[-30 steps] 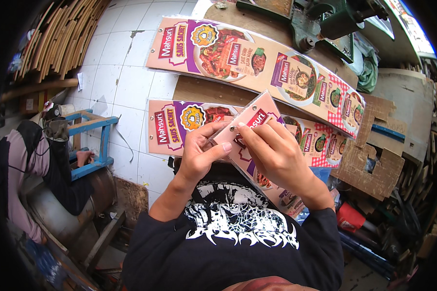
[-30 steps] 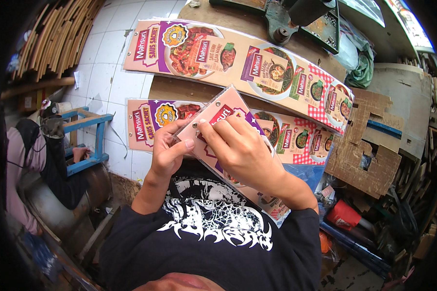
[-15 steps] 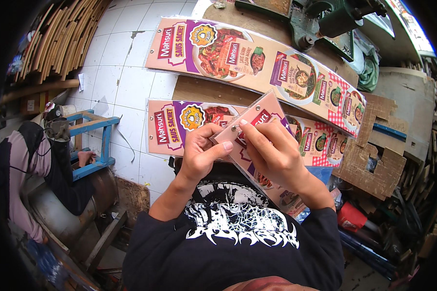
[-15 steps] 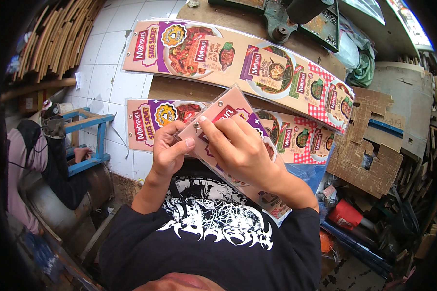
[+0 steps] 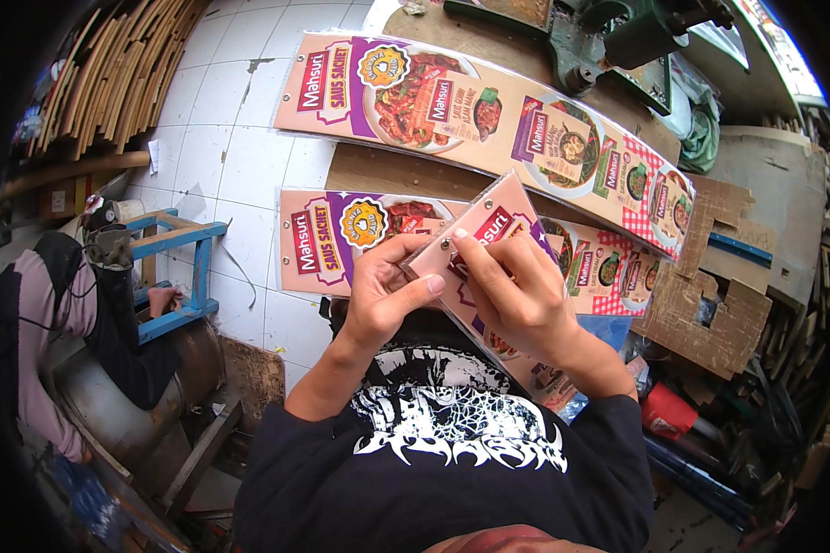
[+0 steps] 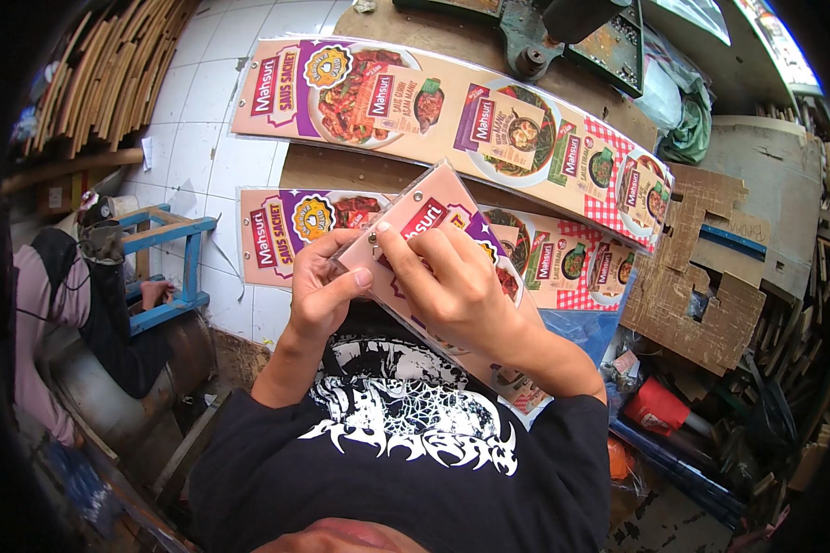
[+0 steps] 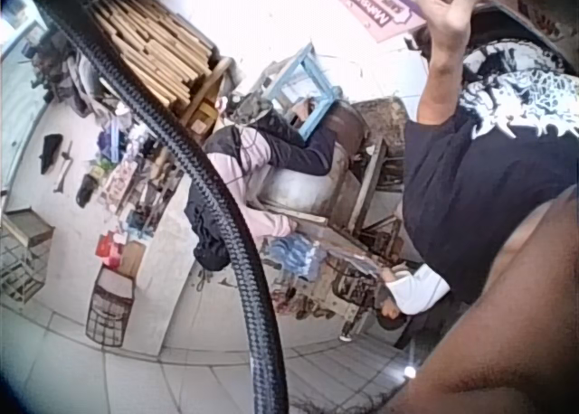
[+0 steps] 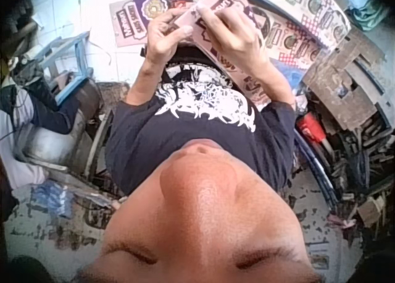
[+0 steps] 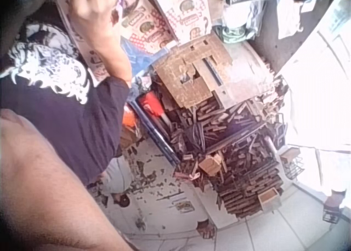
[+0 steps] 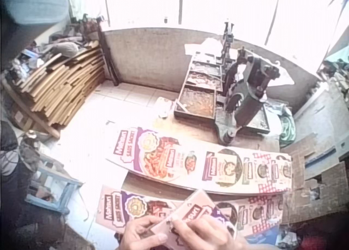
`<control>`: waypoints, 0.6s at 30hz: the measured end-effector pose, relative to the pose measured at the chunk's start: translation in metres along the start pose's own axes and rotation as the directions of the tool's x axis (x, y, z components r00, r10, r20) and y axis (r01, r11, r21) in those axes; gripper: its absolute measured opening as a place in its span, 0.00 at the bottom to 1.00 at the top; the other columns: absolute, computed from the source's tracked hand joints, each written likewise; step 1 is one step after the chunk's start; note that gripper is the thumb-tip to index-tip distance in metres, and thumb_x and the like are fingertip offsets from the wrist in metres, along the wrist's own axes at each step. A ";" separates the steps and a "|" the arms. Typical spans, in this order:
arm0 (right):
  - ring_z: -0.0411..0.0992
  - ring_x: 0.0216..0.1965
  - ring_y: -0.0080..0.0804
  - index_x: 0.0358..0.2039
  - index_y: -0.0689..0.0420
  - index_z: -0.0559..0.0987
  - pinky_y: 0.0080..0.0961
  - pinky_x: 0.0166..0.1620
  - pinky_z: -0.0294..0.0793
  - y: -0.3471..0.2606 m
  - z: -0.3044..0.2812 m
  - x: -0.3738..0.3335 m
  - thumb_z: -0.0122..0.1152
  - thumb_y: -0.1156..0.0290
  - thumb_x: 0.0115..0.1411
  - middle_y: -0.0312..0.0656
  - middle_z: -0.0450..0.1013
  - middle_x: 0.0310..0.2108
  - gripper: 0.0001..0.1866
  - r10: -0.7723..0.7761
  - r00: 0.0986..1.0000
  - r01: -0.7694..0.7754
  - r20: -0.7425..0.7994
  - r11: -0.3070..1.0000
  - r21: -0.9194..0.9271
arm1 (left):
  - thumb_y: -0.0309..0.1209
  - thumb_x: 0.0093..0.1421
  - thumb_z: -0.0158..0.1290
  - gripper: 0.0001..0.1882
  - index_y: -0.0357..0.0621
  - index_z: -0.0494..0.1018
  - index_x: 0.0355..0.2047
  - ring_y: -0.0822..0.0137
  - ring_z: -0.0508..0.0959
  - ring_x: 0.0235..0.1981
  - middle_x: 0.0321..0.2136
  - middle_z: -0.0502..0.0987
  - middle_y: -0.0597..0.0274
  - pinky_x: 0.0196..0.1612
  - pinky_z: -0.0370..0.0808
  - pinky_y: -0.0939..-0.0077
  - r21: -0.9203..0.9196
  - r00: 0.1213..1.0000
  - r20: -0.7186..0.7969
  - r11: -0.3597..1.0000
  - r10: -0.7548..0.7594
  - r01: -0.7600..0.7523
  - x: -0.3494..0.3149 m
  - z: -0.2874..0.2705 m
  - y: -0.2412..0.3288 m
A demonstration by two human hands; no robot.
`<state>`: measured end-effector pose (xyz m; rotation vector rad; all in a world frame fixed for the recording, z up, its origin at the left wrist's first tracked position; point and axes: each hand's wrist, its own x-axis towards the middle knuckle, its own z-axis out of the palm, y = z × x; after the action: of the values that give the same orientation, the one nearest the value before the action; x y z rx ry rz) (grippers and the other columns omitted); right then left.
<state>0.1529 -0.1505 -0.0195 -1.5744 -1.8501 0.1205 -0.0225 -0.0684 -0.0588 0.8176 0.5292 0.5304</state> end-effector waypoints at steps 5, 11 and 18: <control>0.67 0.23 0.32 0.49 0.65 0.77 0.28 0.26 0.69 -0.002 -0.001 0.001 0.64 0.86 0.40 0.40 0.65 0.26 0.29 0.005 1.000 -0.005 0.007 1.000 -0.030 | 0.25 0.58 0.56 0.23 0.29 0.68 0.53 0.72 0.77 0.40 0.41 0.77 0.57 0.45 0.76 0.79 0.010 1.000 0.013 1.000 0.006 -0.006 -0.001 0.000 0.000; 0.67 0.22 0.31 0.49 0.65 0.77 0.27 0.26 0.69 -0.002 0.001 0.000 0.64 0.86 0.40 0.39 0.66 0.26 0.30 -0.008 1.000 0.007 -0.025 0.999 -0.040 | 0.22 0.57 0.54 0.25 0.29 0.66 0.56 0.68 0.78 0.45 0.45 0.76 0.52 0.48 0.76 0.76 0.003 0.999 -0.006 0.999 0.034 -0.034 0.001 0.004 0.002; 0.67 0.22 0.30 0.49 0.66 0.77 0.27 0.26 0.69 -0.001 0.002 0.000 0.64 0.87 0.40 0.39 0.66 0.25 0.30 -0.012 0.999 0.011 -0.032 0.999 -0.044 | 0.22 0.56 0.54 0.27 0.28 0.65 0.57 0.67 0.76 0.48 0.48 0.75 0.50 0.50 0.75 0.76 0.001 0.999 -0.016 0.999 0.037 -0.037 0.001 0.005 0.005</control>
<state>0.1508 -0.1496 -0.0208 -1.5857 -1.8481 0.0498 -0.0196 -0.0671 -0.0521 0.8257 0.5295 0.5715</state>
